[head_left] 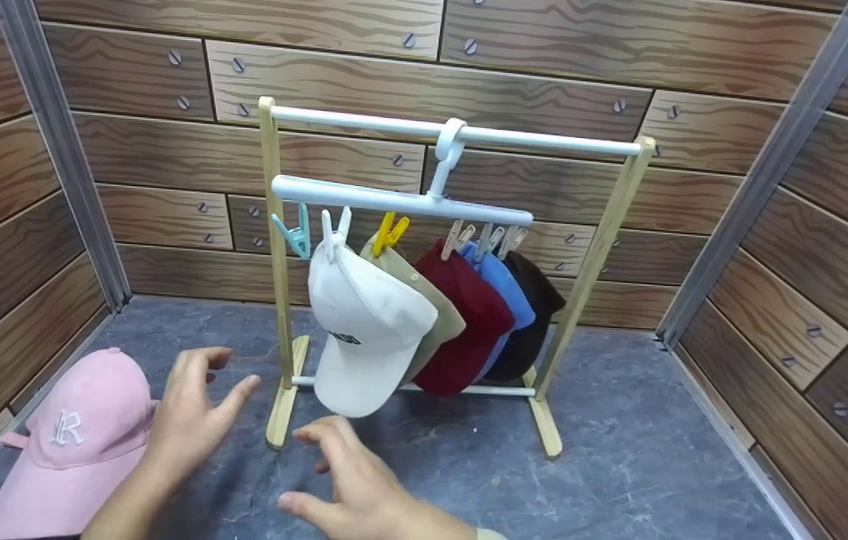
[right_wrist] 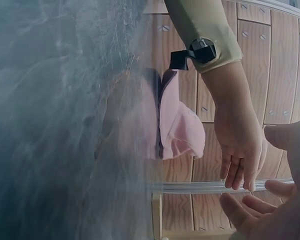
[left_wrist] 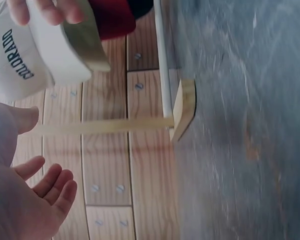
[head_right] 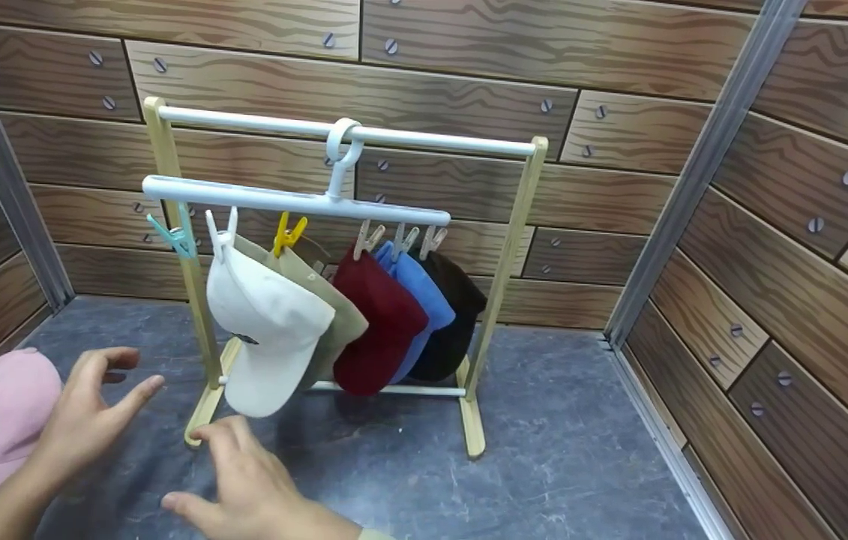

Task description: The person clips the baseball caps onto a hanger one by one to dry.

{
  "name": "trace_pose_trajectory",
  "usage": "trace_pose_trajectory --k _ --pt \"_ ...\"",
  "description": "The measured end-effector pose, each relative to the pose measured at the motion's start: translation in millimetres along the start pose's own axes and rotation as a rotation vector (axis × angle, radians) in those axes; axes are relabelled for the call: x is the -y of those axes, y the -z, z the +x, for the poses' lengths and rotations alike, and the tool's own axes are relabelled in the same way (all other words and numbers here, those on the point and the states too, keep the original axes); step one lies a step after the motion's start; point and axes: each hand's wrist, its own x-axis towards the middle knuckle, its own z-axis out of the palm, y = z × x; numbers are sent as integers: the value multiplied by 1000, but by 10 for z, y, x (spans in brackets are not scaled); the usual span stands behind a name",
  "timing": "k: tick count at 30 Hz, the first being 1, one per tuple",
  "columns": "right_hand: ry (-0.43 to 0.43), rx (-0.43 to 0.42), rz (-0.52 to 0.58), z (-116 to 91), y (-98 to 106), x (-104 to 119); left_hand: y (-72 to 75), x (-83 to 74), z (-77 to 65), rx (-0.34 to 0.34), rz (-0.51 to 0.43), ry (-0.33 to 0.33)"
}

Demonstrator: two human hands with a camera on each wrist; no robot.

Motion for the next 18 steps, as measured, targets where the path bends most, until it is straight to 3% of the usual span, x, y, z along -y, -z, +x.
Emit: trace_pose_trajectory --k 4,10,18 --pt "-90 68 33 91 -72 -7 90 103 25 13 -1 60" --pt "-158 119 60 189 -191 -13 244 261 73 -7 14 123" --pt "-200 159 53 346 -319 -43 498 446 157 -6 58 202"
